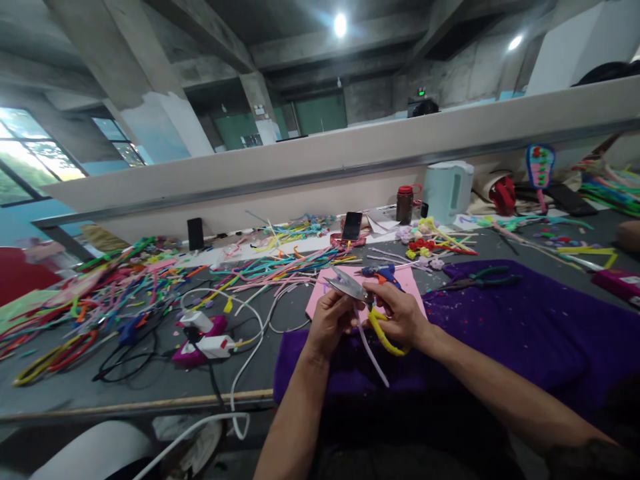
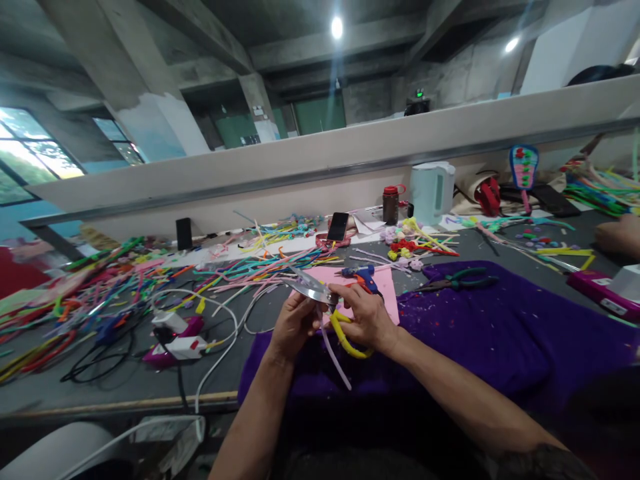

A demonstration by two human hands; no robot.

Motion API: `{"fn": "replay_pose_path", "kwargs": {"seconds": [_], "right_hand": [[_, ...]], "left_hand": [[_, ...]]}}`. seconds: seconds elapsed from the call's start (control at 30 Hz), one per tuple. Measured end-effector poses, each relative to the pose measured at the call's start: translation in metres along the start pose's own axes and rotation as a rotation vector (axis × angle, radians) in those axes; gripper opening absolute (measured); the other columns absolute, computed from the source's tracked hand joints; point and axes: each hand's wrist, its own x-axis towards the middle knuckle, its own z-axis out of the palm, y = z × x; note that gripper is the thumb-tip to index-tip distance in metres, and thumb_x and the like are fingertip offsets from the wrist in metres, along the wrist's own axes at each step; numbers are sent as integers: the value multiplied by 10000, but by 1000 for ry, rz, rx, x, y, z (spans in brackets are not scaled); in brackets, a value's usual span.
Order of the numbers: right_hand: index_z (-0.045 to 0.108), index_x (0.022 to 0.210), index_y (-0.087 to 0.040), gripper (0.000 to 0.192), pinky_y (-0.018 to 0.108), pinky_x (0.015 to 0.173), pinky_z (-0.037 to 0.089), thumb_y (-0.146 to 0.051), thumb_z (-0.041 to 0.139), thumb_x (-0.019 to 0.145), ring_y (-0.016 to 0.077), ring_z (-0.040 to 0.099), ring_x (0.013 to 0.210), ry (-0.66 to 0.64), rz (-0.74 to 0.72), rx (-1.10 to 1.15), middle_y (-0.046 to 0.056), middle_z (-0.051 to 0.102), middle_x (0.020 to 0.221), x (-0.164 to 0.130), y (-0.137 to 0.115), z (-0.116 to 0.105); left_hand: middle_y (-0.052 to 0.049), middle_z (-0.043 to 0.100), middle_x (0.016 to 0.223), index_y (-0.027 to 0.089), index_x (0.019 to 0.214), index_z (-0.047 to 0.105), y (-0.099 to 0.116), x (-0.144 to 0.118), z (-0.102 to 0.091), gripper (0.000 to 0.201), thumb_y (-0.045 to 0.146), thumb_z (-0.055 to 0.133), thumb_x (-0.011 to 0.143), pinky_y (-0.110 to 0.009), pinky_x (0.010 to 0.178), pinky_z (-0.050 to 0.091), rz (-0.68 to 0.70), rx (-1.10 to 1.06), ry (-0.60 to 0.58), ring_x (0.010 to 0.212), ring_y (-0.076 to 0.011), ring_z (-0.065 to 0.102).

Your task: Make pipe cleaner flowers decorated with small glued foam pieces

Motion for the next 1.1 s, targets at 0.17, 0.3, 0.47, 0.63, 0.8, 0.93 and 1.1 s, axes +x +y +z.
{"fn": "replay_pose_path", "kwargs": {"seconds": [0.17,0.3,0.47,0.63,0.8,0.93,1.1], "right_hand": [[403,1237,-253,608,255,531,419,-338,650,688,145,509,648,6,-22,-33,38,543,839,0,1,0],[414,1235,-246,597,248,532,417,-340,643,691,137,505,643,14,-21,-54,36,545,839,0,2,0],[435,1223,-223,581,236,532,415,-334,641,692,124,508,630,22,-37,-69,39,557,848,0,2,0],[442,1223,-211,570,239,551,427,-337,635,702,126,521,638,14,-40,-79,42,569,839,0,0,-1],[460,1207,-205,544,233,535,425,-363,626,714,122,531,622,19,-60,-79,40,582,818,1,1,-2],[466,1202,-205,546,230,527,422,-374,631,711,119,528,605,34,-65,-82,40,585,809,1,2,-2],[471,1198,-208,542,235,534,427,-389,629,712,120,520,591,38,-66,-78,36,582,784,0,4,-1]], "left_hand": [[-20,634,655,152,825,597,-1,0,-1,206,314,636,704,-149,294,309,5,-7,5,369,-68,506],[-17,633,636,140,822,591,-1,0,0,233,321,651,688,-142,294,319,-8,-16,25,358,-62,497],[-18,636,616,128,802,588,0,1,0,286,354,677,651,-141,288,318,-16,-9,52,339,-59,486],[-10,628,607,131,784,586,-1,1,0,236,326,661,676,-136,278,306,1,-19,35,332,-54,481],[-13,627,619,128,784,583,-2,2,-1,256,336,672,663,-135,283,312,-9,-20,20,336,-51,482],[-14,626,624,130,796,578,-3,3,-4,250,330,664,672,-135,289,318,-15,-20,13,341,-51,484],[-16,627,623,128,784,575,-6,5,-6,218,311,648,691,-130,293,321,-2,-19,10,346,-49,489]]}}
